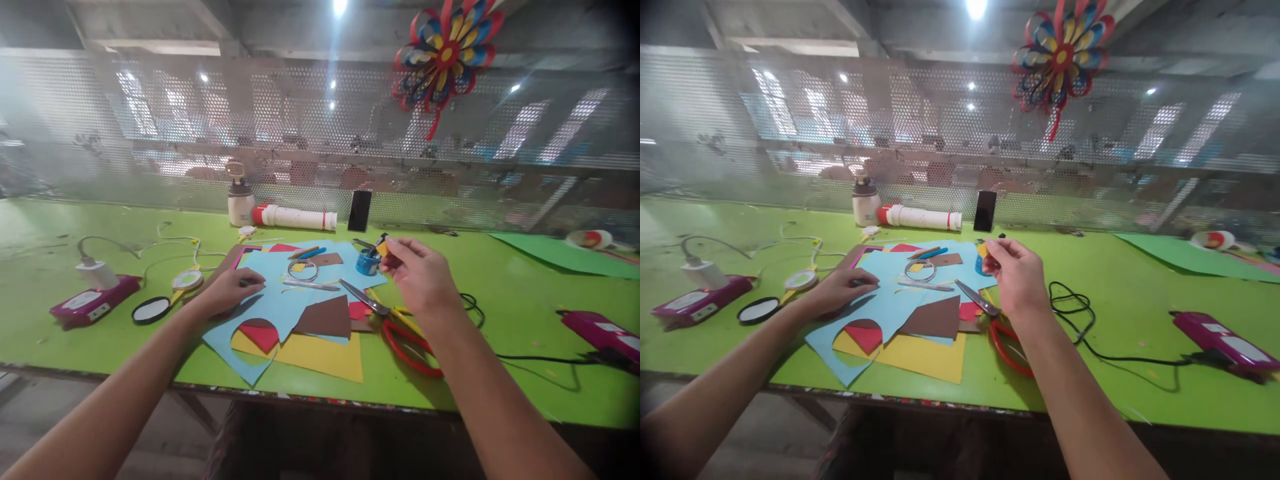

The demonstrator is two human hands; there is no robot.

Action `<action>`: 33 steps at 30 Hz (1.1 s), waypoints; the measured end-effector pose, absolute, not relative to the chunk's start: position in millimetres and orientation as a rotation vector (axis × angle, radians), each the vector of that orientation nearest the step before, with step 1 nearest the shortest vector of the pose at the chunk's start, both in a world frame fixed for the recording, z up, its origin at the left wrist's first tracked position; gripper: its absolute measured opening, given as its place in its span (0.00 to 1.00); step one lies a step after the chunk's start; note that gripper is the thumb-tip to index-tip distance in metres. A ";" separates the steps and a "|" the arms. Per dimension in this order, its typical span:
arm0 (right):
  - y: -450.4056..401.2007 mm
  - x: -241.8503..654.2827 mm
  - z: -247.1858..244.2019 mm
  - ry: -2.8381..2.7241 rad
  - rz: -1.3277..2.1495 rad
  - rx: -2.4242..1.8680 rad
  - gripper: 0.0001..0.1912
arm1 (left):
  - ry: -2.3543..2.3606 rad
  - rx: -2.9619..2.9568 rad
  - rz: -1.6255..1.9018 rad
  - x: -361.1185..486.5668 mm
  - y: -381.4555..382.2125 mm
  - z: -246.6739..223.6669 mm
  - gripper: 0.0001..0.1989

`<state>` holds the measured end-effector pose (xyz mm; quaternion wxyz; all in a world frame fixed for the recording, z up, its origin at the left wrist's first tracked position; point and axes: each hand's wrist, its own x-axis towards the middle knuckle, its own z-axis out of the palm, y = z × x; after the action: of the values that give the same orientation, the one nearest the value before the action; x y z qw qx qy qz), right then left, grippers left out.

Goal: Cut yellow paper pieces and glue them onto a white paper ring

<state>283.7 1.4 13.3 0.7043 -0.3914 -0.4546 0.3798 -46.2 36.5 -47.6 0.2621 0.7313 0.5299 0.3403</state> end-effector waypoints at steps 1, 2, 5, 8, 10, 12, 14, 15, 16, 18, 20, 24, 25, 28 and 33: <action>-3.6 288.7 19.0 -1.022 0.830 -0.860 0.10 | 1.451 1.972 0.939 -48.1 38.4 -49.9 0.14; -8.3 294.2 24.8 -1.030 0.816 -0.851 0.09 | 1.466 1.966 0.957 -49.8 40.5 -51.7 0.14; -19.7 310.5 38.7 -1.051 0.770 -0.833 0.06 | 1.479 1.944 0.966 -53.9 45.4 -54.5 0.14; -24.8 318.8 42.1 -1.063 0.756 -0.836 0.04 | 1.484 1.901 0.965 -56.5 45.9 -53.3 0.14; -26.0 319.5 39.1 -1.055 0.812 -0.839 0.03 | 1.498 1.861 0.973 -56.8 44.2 -50.8 0.15; -27.6 319.3 34.3 -1.040 0.874 -0.841 0.04 | 1.511 1.818 0.989 -54.8 41.8 -48.0 0.14; -30.6 321.0 29.3 -1.030 0.898 -0.846 0.04 | 1.525 1.782 1.010 -50.1 39.0 -45.6 0.14; -32.6 322.8 27.1 -1.023 0.897 -0.851 0.04 | 1.534 1.768 1.023 -46.9 37.6 -44.5 0.13; -34.8 325.0 24.9 -1.015 0.892 -0.860 0.04 | 1.544 1.758 1.040 -43.5 36.0 -43.4 0.13; -38.9 329.6 21.0 -1.000 0.876 -0.881 0.06 | 1.567 1.750 1.093 -38.0 32.7 -39.9 0.13; -41.7 332.2 17.2 -0.986 0.863 -0.897 0.07 | 1.593 1.759 1.165 -38.4 29.2 -32.8 0.15; -39.8 326.8 9.7 -0.967 0.882 -0.920 0.11 | 1.727 1.793 1.213 -70.9 25.7 -7.0 0.17; -37.6 323.4 7.7 -0.969 0.898 -0.926 0.12 | 1.793 1.794 1.176 -84.9 26.3 -0.3 0.17; -27.3 310.3 1.6 -0.984 0.960 -0.952 0.14 | 2.048 1.775 0.946 -128.2 31.7 12.0 0.15; -7.2 285.9 -8.0 -1.018 1.040 -0.989 0.17 | 2.291 1.836 0.486 -161.4 40.9 1.6 0.18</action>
<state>285.9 -7.2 -8.0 0.6374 -0.4331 -0.4458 0.4555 -161.4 40.9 1.6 0.0827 0.6149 0.7672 0.1627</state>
